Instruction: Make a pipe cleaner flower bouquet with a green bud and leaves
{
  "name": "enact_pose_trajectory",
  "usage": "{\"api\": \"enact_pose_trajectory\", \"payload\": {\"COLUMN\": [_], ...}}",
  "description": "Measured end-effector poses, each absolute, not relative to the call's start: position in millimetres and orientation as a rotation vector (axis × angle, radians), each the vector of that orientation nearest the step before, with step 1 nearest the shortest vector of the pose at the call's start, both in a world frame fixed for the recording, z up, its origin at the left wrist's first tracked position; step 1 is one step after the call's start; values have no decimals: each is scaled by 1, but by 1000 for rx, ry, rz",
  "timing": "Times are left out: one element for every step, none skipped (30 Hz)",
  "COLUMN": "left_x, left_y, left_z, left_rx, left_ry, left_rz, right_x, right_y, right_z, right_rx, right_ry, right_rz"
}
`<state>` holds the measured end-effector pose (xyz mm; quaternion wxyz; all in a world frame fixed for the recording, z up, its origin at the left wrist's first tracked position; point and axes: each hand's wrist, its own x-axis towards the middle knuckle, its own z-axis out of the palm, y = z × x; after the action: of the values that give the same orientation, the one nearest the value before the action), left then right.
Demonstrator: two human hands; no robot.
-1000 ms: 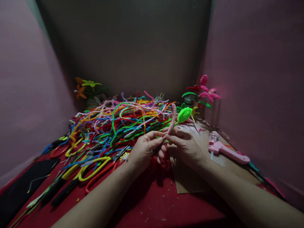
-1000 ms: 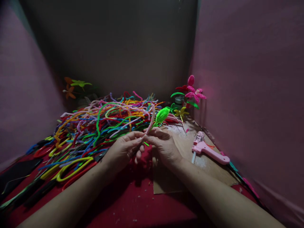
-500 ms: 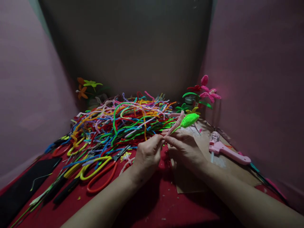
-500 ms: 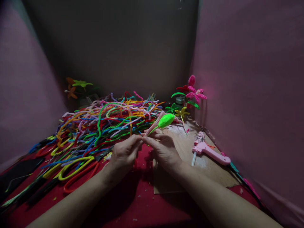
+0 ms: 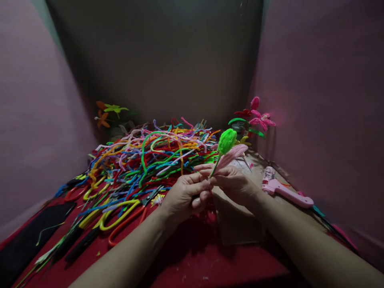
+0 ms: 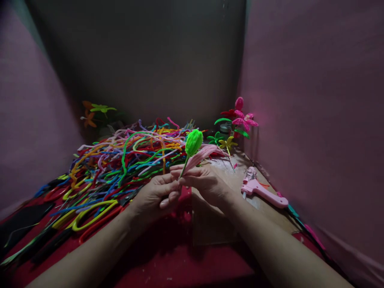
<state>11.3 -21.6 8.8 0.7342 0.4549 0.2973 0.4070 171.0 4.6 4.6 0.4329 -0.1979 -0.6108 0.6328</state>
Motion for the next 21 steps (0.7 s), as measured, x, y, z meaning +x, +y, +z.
{"api": "enact_pose_trajectory", "payload": {"left_x": [11,10,10,9,9,9,9,9,10,10,11,11,11,11,11,10,9,9,8,7,7], "left_y": [-22,-22,-21,-22,-22,-22,-22,-23,-23,-23,-24,-23,-23,-22,-22,-21,-20,-19,-19,-18,-18], "left_z": [9,9,9,10,10,11,10,9,8,6,3,1,0,0,1,3,5,8,10,12,12], "left_rx": [973,961,965,988,1041,1133,1266,1434,1619,1800,1946,2039,2066,2024,1931,1810,1680,1557,1449,1357,1274], "left_ry": [608,573,558,571,616,691,789,896,995,1075,1128,1167,1192,1203,1196,1167,1119,1057,991,927,867], "left_rz": [856,821,796,787,797,833,894,971,1058,1143,1213,1263,1280,1267,1232,1187,1148,1107,1068,1031,990], "right_x": [172,172,172,172,170,168,166,164,162,160,158,156,155,154,154,154,155,156,157,159,161], "right_y": [5,5,4,4,3,2,1,0,-1,-2,-3,-4,-5,-6,-6,-6,-6,-5,-4,-2,-1], "right_z": [5,6,5,4,3,2,0,-1,-2,-3,-3,-3,-3,-2,-2,-1,-1,0,0,1,1], "right_rx": [-470,-456,-457,-470,-492,-522,-556,-588,-620,-650,-680,-705,-725,-743,-753,-752,-744,-729,-712,-692,-668], "right_ry": [-1560,-1587,-1586,-1557,-1503,-1431,-1347,-1262,-1192,-1141,-1109,-1098,-1106,-1130,-1165,-1203,-1241,-1278,-1315,-1348,-1379], "right_rz": [1542,1500,1468,1458,1467,1485,1502,1513,1517,1511,1504,1495,1483,1469,1453,1433,1413,1393,1381,1374,1378]}}
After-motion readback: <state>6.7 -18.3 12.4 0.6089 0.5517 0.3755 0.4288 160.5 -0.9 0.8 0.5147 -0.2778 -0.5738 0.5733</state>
